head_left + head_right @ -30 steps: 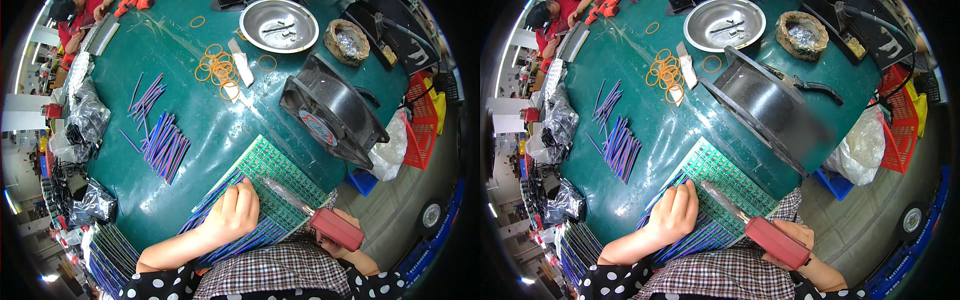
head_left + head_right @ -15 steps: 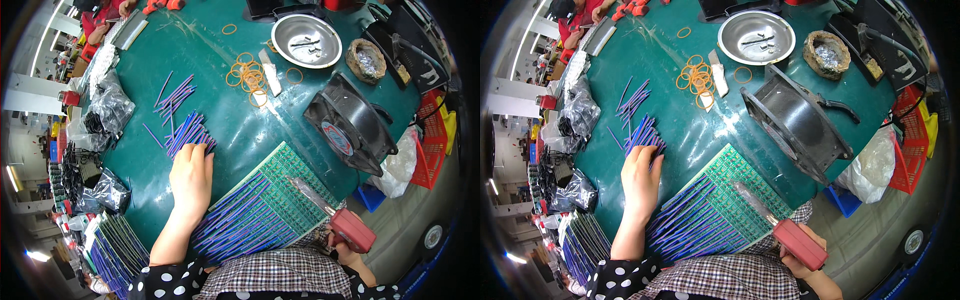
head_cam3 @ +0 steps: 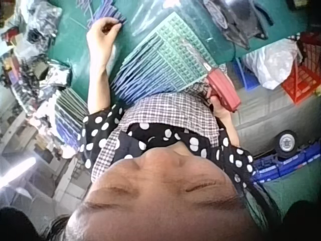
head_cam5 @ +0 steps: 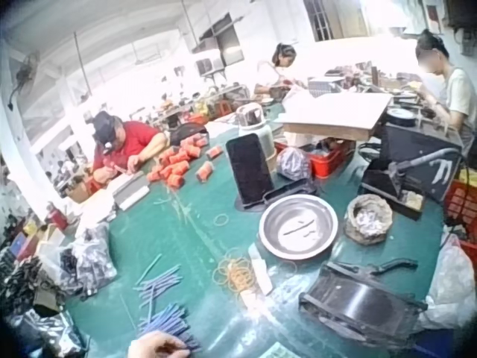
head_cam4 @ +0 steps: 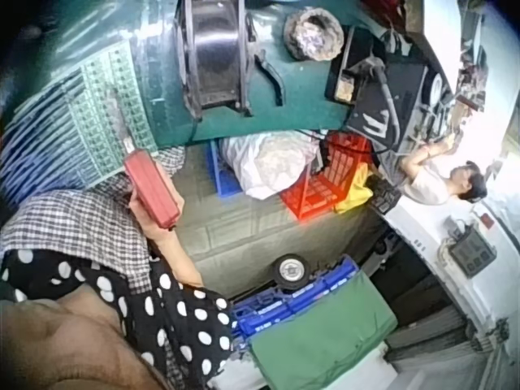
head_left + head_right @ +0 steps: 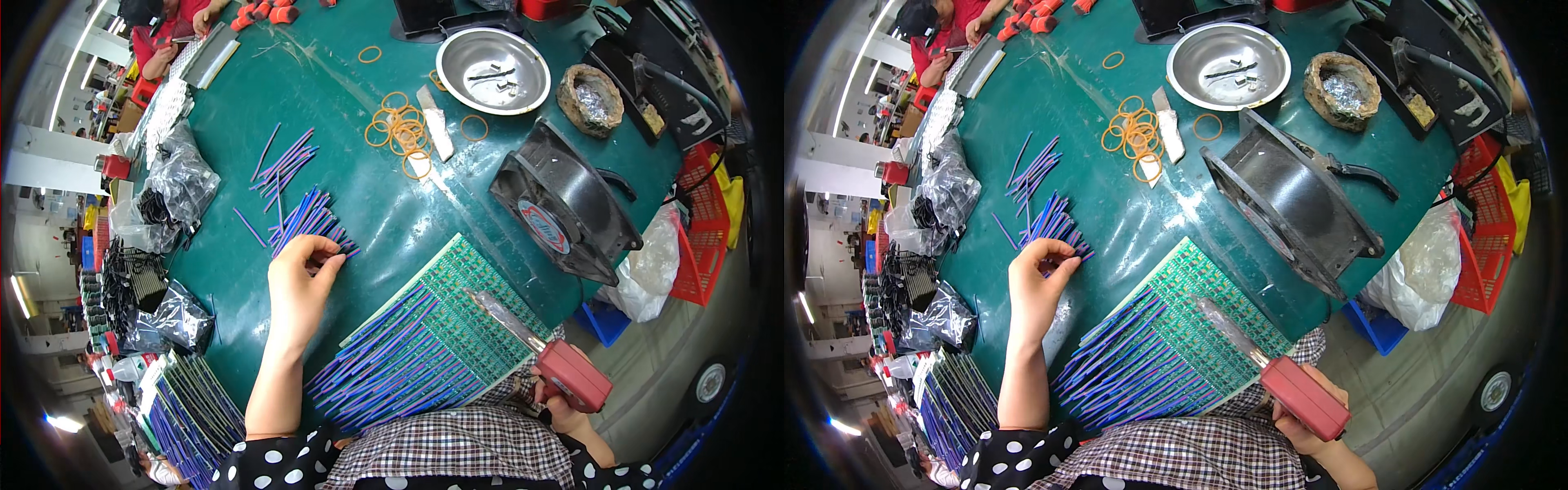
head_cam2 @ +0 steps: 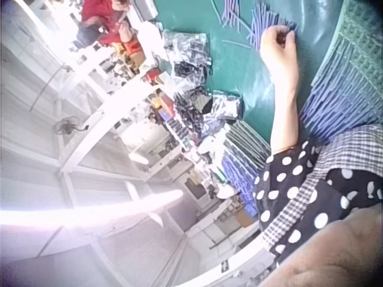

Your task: The person solders wires onto a circuit board using a soldering iron and solder from a spool, then trims the wires with wire cutters.

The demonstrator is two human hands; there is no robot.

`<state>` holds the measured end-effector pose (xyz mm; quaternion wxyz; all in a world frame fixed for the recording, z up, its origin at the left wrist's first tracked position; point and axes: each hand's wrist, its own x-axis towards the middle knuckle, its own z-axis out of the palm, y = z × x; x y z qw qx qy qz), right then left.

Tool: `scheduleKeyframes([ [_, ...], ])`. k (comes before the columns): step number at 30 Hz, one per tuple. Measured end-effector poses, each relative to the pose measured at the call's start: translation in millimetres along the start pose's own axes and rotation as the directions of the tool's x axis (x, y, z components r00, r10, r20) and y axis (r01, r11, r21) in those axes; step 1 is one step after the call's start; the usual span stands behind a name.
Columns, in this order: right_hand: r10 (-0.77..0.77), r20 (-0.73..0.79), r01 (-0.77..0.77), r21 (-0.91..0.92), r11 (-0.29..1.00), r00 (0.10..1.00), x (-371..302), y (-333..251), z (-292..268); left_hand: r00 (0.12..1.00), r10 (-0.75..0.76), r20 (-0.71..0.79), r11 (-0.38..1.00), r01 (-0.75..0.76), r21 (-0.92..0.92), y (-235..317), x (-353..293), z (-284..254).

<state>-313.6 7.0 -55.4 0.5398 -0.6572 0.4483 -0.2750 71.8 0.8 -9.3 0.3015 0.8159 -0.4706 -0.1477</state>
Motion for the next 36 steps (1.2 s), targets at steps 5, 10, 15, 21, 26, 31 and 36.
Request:
scheduleKeyframes([
  [5, 0.002, -0.011, 0.000, 0.169, 0.986, 1.000, 1, -1, 3, 0.976, -0.199, 0.087, 0.916, 0.217, -0.338, -10, 5, -7],
  [10, -0.042, -0.003, 0.042, 0.210, 0.977, 0.999, 6, -3, 4, 0.976, -0.170, 0.134, 0.883, 0.211, -0.420, -12, 7, -9],
  [15, -0.067, -0.014, 0.068, 0.091, 0.994, 0.998, 7, -5, 3, 0.949, -0.267, 0.167, 0.814, 0.315, -0.489, -3, 5, -9],
  [21, -0.024, -0.015, 0.026, 0.157, 0.987, 1.000, 5, -6, 1, 0.995, -0.033, 0.096, 0.977, 0.053, -0.207, 20, -10, 2],
  [26, -0.039, -0.062, 0.035, -0.070, 0.997, 0.997, 1, 0, 2, 0.932, 0.348, 0.098, 0.920, -0.360, 0.153, 39, -16, 1],
  [31, 0.150, -0.055, -0.148, 0.043, 0.988, 0.987, -4, 0, 1, 0.875, 0.208, 0.437, 0.978, -0.192, -0.081, 73, -26, -3],
  [36, 0.136, -0.077, -0.137, -0.008, 0.991, 0.988, -7, 3, 2, 0.860, -0.100, 0.500, 0.880, 0.311, -0.360, 44, -27, 16],
])
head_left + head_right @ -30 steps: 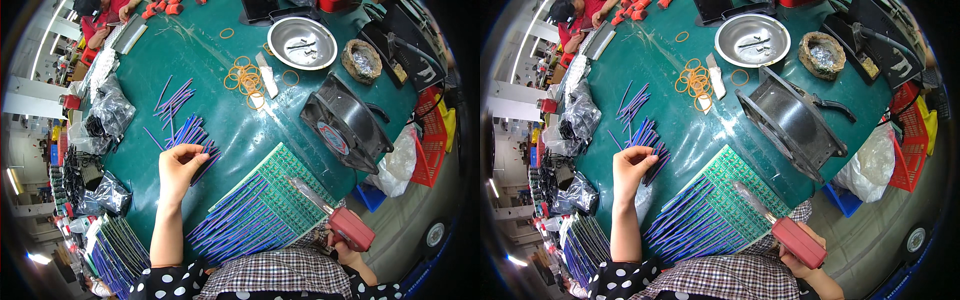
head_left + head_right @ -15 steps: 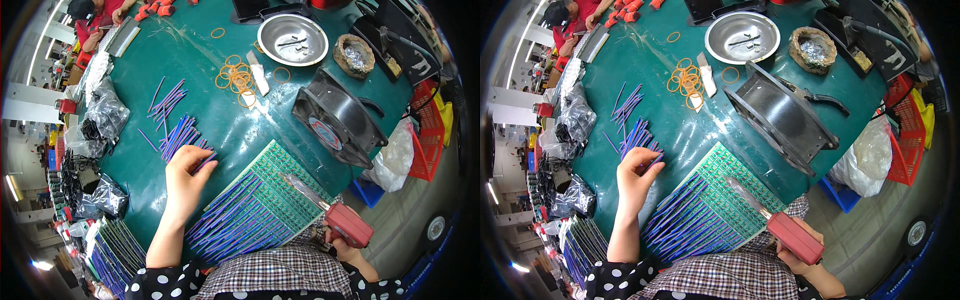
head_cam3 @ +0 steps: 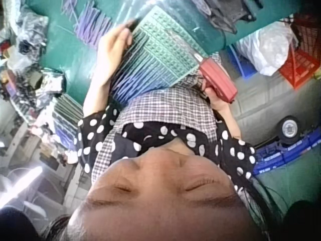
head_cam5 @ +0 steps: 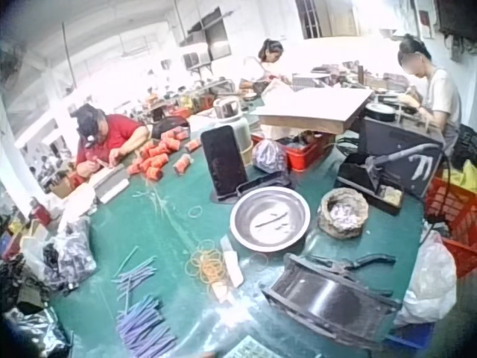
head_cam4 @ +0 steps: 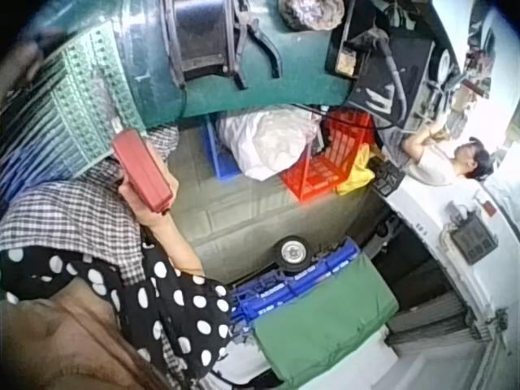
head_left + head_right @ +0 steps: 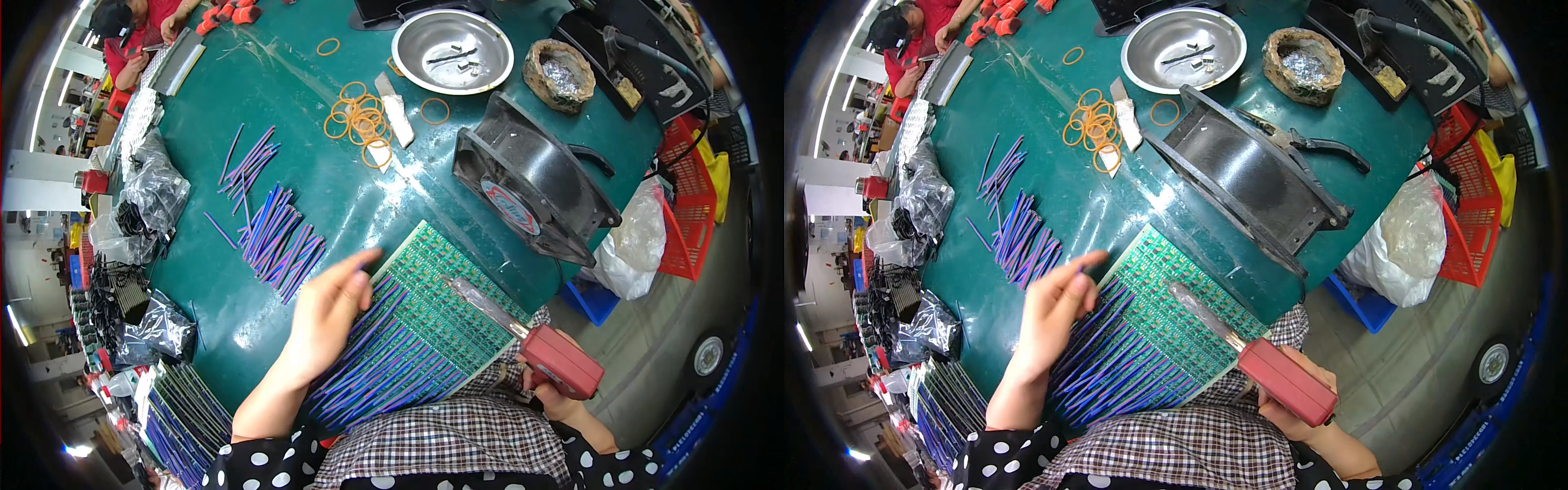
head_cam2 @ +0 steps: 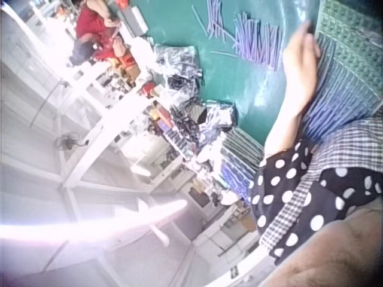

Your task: The person solders wires onto a circuit board using a soldering iron and solder from a spool, then trims the wires with wire cutters.

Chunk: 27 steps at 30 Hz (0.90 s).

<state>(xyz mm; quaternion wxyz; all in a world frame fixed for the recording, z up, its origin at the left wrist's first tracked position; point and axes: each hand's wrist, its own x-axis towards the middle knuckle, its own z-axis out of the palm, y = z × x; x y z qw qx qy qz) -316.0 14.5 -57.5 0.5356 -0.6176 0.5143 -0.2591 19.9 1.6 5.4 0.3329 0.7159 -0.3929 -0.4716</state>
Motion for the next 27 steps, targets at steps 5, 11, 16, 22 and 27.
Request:
scheduleKeyframes([
  [5, -0.006, -0.004, 0.006, -0.047, 0.999, 1.000, -3, 3, -1, 0.991, -0.001, -0.134, 0.964, -0.035, -0.265, -5, 1, -2],
  [11, -0.001, 0.043, -0.001, 0.051, 0.999, 0.999, 2, -4, -4, 0.813, 0.577, 0.077, 0.638, -0.507, 0.579, 16, -18, 21],
  [16, -0.137, 0.102, 0.146, -0.089, 0.985, 0.985, 7, -8, -6, 0.716, 0.672, 0.186, 0.370, -0.542, 0.754, -11, -17, 38],
  [22, -0.022, 0.168, -0.011, 0.196, 0.981, 0.985, 12, -17, -6, 0.711, 0.669, 0.216, 0.280, -0.510, 0.813, -15, -19, 45],
  [27, -0.190, 0.252, 0.205, -0.033, 0.978, 0.949, 17, -5, -11, 0.705, 0.672, 0.228, 0.244, -0.501, 0.830, -14, -19, 45],
])
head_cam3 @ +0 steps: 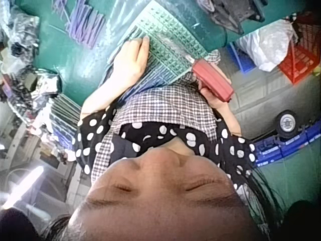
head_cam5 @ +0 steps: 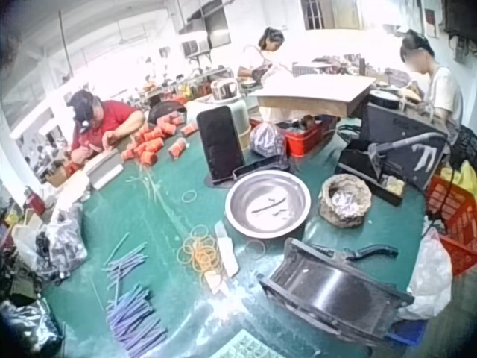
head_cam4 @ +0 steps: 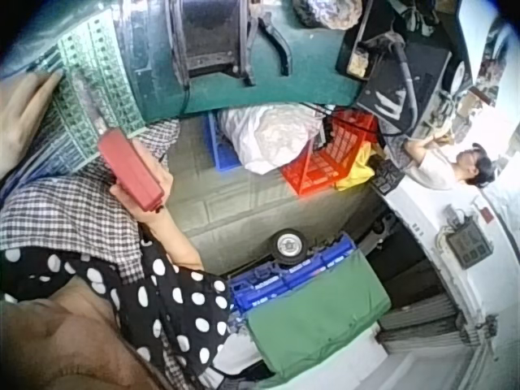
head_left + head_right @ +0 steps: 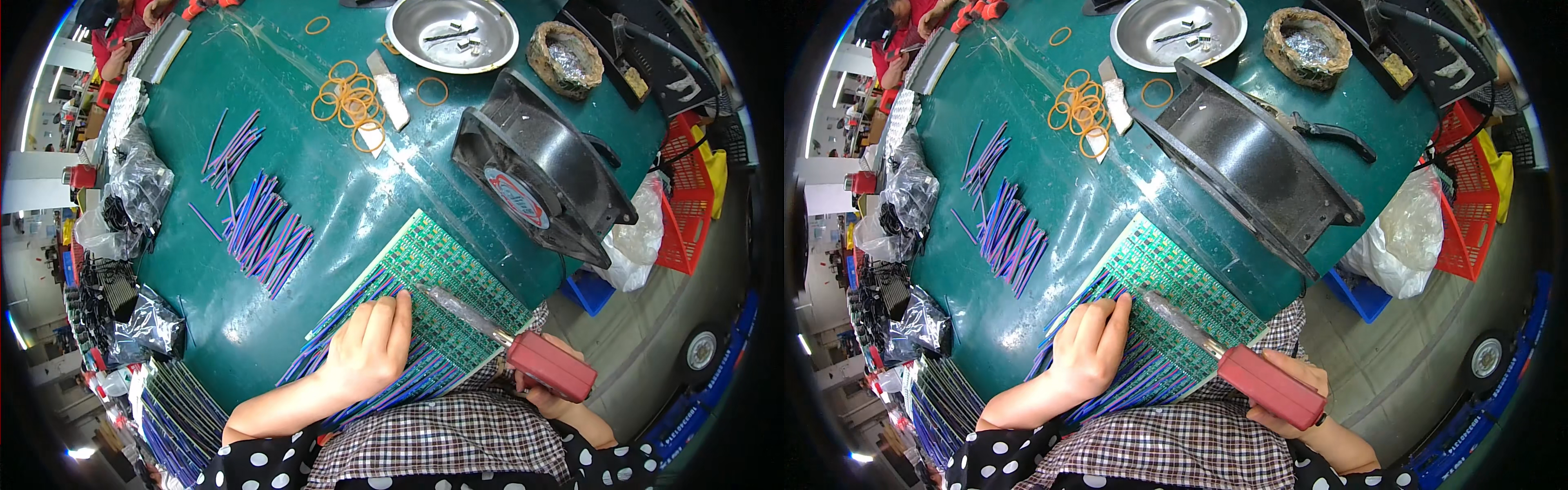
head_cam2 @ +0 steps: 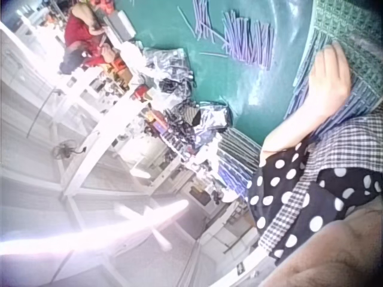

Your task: The person solders wires onto a circuit board using a soldering iron and solder from a spool, then trims the wires with wire cutters.

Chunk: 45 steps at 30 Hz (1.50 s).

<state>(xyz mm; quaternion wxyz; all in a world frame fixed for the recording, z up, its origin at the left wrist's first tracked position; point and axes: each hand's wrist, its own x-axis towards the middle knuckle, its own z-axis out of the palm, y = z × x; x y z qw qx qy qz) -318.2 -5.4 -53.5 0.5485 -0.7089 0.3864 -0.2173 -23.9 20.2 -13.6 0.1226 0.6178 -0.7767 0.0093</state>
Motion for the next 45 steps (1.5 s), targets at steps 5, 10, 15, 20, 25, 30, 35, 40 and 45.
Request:
scheduleKeyframes([
  [5, -0.099, -0.042, 0.097, -0.049, 0.994, 0.994, 0, 2, 5, 1.000, 0.026, 0.009, 0.999, -0.026, 0.034, 0, -1, 2],
  [10, -0.235, 0.038, 0.239, -0.142, 0.961, 0.971, 10, 3, 1, 0.999, 0.036, 0.037, 0.996, -0.038, 0.081, 2, 0, 0],
  [15, -0.311, 0.032, 0.307, -0.286, 0.908, 0.950, 13, -4, 2, 0.993, 0.111, 0.028, 0.976, -0.114, 0.185, -1, 5, 1],
  [20, -0.325, -0.046, 0.307, -0.231, 0.923, 0.945, 11, -6, 3, 0.984, 0.177, 0.031, 0.944, -0.179, 0.276, 0, 7, 0],
  [25, -0.167, -0.136, 0.158, -0.077, 0.984, 0.977, 4, -10, 7, 0.983, 0.177, 0.055, 0.934, -0.186, 0.306, 3, 5, 1],
  [30, -0.268, -0.061, 0.253, -0.189, 0.949, 0.962, 2, 2, 5, 0.983, 0.165, 0.077, 0.934, -0.180, 0.309, 4, 4, 0],
  [35, -0.243, -0.093, 0.222, -0.196, 0.955, 0.966, 9, -8, 6, 0.970, 0.238, 0.050, 0.919, -0.241, 0.313, -1, 7, 1],
  [40, -0.058, -0.050, 0.056, -0.031, 0.998, 0.997, 1, -12, 2, 0.975, 0.216, 0.057, 0.927, -0.223, 0.302, 1, 4, 2],
  [45, -0.342, -0.034, 0.325, -0.235, 0.916, 0.939, 13, -6, -1, 0.981, 0.182, 0.070, 0.937, -0.194, 0.291, 3, 3, 2],
])
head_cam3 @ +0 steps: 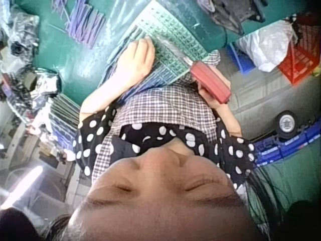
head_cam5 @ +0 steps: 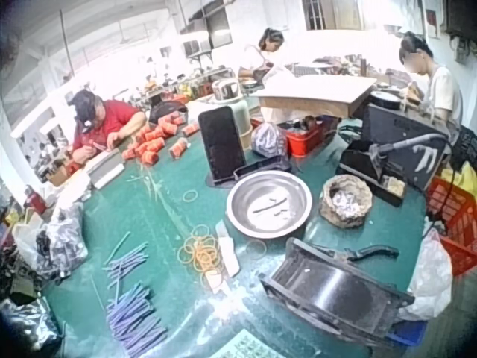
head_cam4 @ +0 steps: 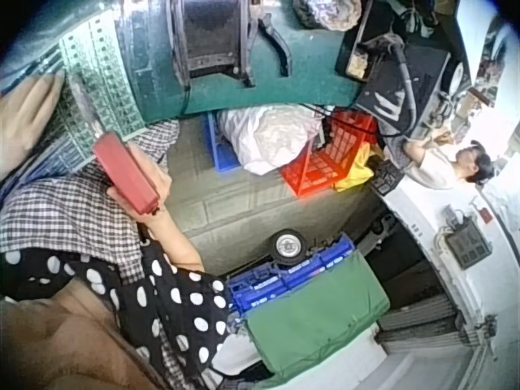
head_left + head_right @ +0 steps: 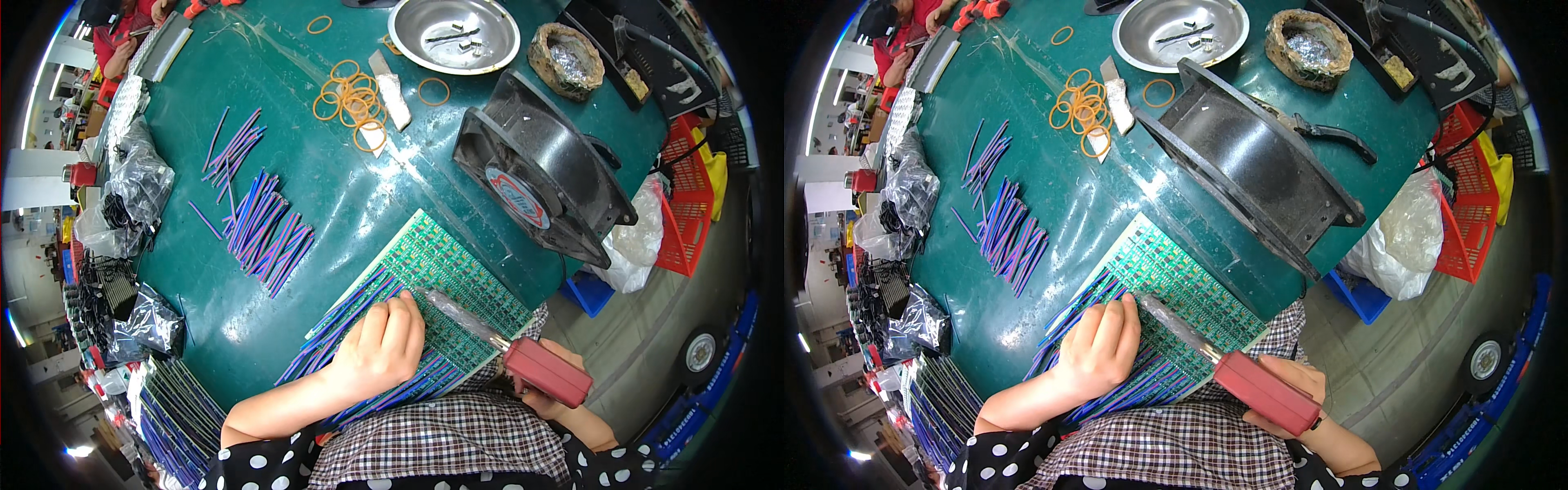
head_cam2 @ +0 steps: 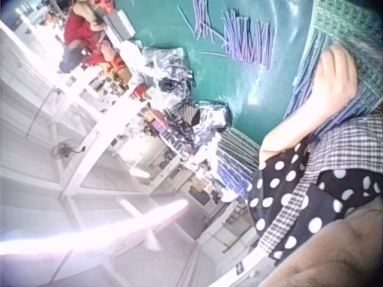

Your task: The person solders wires onto a circuit board using a soldering iron and solder from a spool, then trims the wires with wire cutters.

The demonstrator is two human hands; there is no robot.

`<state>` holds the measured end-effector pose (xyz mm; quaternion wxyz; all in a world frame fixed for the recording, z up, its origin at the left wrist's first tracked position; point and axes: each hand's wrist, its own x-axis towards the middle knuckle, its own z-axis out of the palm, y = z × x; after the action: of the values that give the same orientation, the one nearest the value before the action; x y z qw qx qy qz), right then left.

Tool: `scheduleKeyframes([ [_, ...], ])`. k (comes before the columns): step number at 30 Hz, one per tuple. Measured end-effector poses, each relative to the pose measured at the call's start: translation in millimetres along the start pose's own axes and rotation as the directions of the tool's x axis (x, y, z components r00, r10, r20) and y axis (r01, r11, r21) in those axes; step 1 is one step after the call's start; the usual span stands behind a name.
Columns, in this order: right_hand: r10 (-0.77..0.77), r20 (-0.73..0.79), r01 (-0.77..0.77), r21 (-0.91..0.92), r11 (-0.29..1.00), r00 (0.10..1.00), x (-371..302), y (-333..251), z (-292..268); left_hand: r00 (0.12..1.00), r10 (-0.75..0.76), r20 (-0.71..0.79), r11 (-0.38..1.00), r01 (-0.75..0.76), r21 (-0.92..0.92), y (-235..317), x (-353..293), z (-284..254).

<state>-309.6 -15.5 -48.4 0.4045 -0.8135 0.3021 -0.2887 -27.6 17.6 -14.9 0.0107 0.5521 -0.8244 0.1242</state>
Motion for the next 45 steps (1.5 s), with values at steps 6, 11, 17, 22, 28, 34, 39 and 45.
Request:
scheduleKeyframes([
  [6, 0.192, 0.020, -0.193, 0.059, 0.979, 0.981, -9, -4, 8, 1.000, -0.010, -0.007, 1.000, 0.010, -0.006, 0, 0, 1],
  [11, -0.024, -0.018, 0.023, -0.041, 0.999, 1.000, 3, -1, 5, 0.998, 0.028, -0.059, 0.999, -0.027, 0.032, -4, 2, 2],
  [17, -0.042, 0.007, 0.042, -0.045, 0.998, 0.999, -5, 7, -2, 0.998, 0.036, -0.048, 0.997, -0.033, 0.069, -4, 1, 1],
  [22, 0.471, -0.071, -0.391, 0.456, 0.799, 0.879, -29, -6, 13, 0.999, 0.026, -0.032, 0.997, -0.024, 0.071, 1, 4, 0],
  [28, 0.321, -0.071, -0.298, 0.227, 0.927, 0.944, -35, 6, 8, 0.949, -0.298, 0.105, 0.874, 0.315, -0.369, -5, 6, -24],
  [34, 0.409, -0.014, -0.339, 0.532, 0.776, 0.913, -34, 3, 10, 0.727, -0.685, 0.046, 0.662, 0.648, -0.376, -79, -12, -3],
  [39, 0.347, -0.017, -0.312, 0.397, 0.863, 0.938, -30, 1, 10, 0.603, -0.764, 0.231, 0.382, 0.710, -0.591, -89, -18, 6],
  [45, 0.358, -0.031, -0.285, 0.540, 0.792, 0.933, -33, 4, 8, 0.586, -0.746, 0.316, 0.316, 0.730, -0.606, -91, -14, 6],
])
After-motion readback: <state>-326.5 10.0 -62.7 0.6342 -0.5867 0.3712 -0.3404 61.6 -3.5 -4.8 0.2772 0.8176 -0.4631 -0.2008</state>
